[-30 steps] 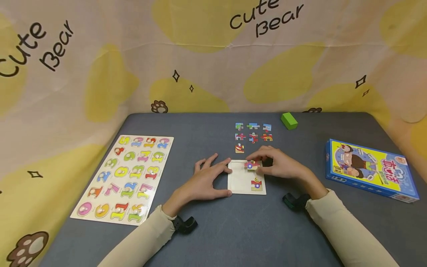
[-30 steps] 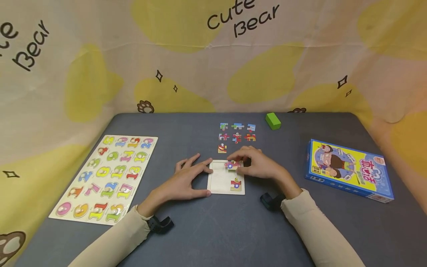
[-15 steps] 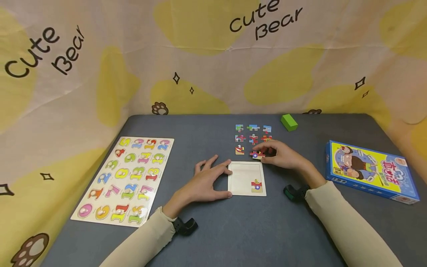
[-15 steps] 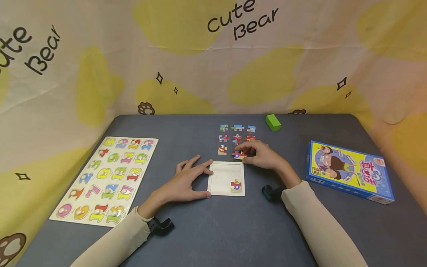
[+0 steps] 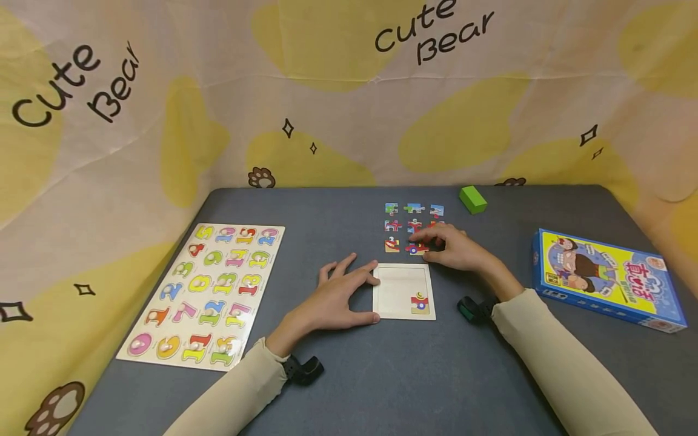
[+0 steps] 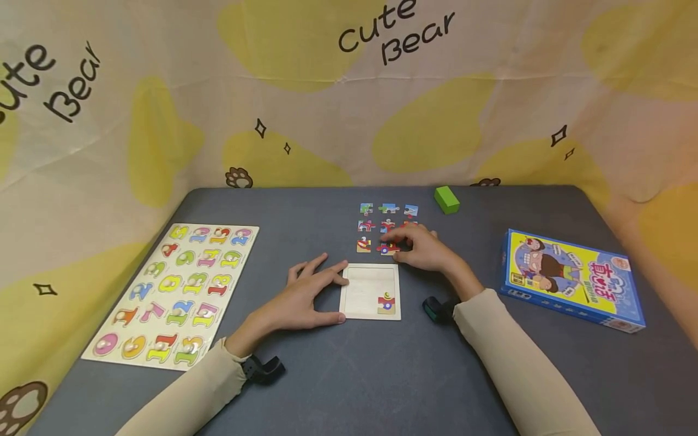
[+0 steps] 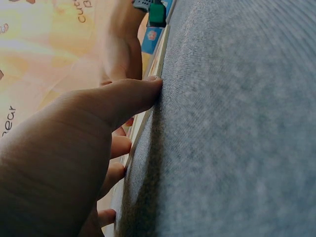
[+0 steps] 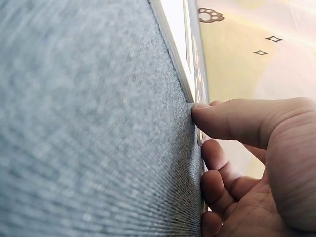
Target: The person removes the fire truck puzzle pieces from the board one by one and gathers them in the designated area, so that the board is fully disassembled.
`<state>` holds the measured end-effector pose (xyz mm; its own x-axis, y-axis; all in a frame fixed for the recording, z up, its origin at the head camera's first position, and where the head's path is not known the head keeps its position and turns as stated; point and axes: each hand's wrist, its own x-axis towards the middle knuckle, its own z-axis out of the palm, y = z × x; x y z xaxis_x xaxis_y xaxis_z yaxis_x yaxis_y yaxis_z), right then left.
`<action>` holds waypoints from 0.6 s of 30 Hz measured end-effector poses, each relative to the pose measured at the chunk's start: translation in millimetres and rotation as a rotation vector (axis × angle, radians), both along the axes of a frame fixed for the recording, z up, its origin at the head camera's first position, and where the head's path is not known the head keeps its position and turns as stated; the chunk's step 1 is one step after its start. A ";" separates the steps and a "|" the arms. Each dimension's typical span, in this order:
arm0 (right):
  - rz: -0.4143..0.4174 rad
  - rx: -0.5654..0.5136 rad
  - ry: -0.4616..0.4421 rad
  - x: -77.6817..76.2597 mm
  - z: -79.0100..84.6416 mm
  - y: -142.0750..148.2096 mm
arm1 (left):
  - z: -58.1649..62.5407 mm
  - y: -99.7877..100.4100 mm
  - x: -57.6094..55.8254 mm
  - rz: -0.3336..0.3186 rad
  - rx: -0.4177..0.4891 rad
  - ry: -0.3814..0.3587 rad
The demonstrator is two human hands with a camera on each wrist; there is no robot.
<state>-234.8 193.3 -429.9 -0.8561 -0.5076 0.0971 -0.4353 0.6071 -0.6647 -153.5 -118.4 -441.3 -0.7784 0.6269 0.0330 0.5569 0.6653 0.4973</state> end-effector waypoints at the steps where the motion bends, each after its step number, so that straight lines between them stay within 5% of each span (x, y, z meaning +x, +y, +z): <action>1: -0.010 -0.005 -0.001 0.6 -0.2 0.5 | 0.0 0.0 0.0 -0.001 0.001 0.001; 18: -0.211 0.017 0.039 8.1 -4.8 2.3 | -0.3 0.1 -1.4 -0.003 0.010 0.000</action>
<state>-226.7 195.6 -434.7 -0.9393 -0.3194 0.1250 -0.3225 0.6983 -0.6390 -154.9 -118.3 -441.7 -0.7764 0.6290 0.0398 0.5592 0.6584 0.5037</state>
